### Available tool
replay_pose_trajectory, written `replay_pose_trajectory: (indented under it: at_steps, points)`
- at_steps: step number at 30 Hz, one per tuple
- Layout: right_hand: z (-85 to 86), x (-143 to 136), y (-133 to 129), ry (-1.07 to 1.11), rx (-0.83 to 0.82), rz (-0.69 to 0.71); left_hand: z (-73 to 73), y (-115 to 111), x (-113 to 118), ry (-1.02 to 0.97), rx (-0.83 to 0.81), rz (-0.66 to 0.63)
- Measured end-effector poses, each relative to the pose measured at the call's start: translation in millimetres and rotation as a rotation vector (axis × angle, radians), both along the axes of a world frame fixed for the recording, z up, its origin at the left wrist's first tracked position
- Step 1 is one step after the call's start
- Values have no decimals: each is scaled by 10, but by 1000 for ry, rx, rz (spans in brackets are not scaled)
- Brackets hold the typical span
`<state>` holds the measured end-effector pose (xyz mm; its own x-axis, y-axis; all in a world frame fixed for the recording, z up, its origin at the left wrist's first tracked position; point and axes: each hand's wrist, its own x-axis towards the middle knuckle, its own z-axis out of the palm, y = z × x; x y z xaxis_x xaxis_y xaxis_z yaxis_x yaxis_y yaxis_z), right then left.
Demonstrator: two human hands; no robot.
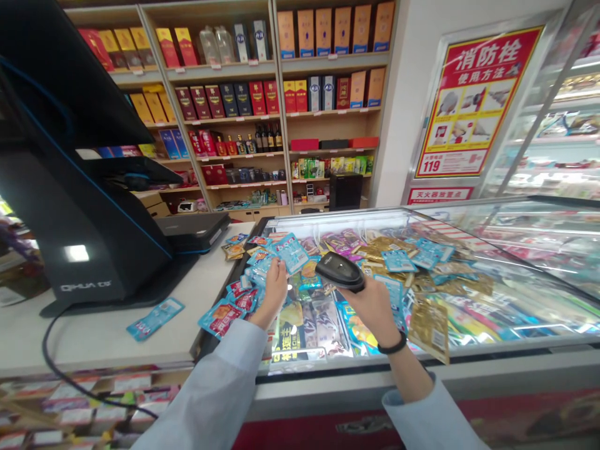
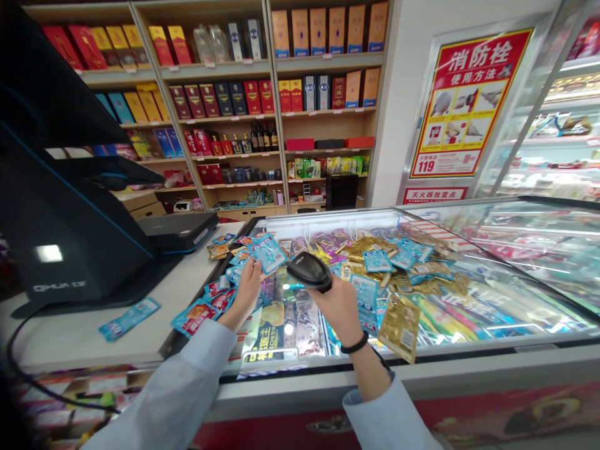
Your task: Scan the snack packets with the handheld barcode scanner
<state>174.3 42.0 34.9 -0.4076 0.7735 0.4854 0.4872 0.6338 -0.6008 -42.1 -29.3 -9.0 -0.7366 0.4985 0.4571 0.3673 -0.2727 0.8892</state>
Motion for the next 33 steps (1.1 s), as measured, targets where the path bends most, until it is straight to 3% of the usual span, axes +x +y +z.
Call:
replay_pose_trajectory:
  at_steps: [16,33]
  points:
    - [39,39,-26,-17,2,34,117,-98,-33,192,-109,202]
    - [27,17,0,-76,23,46,34,-76,-104,67,-98,141]
